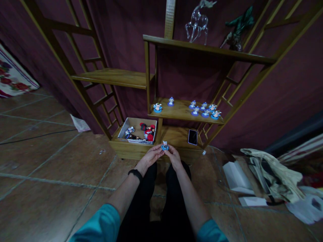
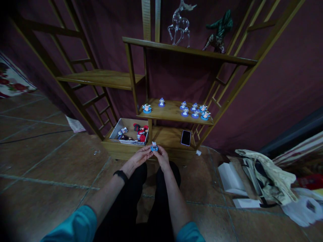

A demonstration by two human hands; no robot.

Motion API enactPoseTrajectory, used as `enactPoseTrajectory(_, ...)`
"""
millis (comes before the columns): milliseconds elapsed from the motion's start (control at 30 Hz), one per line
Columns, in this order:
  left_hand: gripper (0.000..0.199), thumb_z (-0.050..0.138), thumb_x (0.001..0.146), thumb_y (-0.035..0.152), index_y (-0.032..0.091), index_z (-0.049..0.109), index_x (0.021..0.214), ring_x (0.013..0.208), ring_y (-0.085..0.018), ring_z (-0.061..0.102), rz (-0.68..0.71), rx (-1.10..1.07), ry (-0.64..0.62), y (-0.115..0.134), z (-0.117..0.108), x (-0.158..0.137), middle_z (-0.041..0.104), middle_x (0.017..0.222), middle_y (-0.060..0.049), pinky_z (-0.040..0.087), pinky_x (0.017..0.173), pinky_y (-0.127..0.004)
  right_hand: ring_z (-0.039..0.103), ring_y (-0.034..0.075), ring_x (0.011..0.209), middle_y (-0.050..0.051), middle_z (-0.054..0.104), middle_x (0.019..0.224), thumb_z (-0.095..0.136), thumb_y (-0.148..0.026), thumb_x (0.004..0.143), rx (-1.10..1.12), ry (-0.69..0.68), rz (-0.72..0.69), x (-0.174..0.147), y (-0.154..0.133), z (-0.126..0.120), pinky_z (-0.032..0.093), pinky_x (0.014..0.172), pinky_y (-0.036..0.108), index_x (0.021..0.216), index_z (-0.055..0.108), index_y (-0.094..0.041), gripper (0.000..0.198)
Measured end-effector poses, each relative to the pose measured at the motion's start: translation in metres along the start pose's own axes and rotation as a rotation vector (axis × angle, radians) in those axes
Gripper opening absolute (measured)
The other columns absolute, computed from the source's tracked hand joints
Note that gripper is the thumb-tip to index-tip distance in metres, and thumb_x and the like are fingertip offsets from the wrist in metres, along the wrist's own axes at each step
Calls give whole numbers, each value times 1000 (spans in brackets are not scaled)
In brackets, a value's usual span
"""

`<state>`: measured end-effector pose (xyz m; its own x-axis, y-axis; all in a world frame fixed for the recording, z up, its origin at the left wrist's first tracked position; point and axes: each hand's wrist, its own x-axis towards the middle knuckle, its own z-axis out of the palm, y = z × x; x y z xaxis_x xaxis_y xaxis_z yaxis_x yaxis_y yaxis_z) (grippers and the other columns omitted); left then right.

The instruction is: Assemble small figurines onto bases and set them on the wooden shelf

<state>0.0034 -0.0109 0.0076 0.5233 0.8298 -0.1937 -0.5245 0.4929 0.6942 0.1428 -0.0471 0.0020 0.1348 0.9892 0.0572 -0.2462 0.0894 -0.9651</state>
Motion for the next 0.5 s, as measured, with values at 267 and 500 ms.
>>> enactPoseTrajectory(267,36,64,71,5,12,62,106,80,-12,63,7,3,40,2,4,-1,65,100,-11,49,77,-24,58,21,100,1,66,107,65,-37,66,-3,-30,-3,-3,-6,2,44,91,38,106,61,-23,42)
enactPoseTrajectory(500,32,65,71,8,13,64,102,75,-10,62,10,35,52,2,5,0,66,94,-8,48,74,-22,61,20,93,3,67,101,64,-41,68,5,-48,34,-2,-3,2,49,83,35,102,63,-22,40)
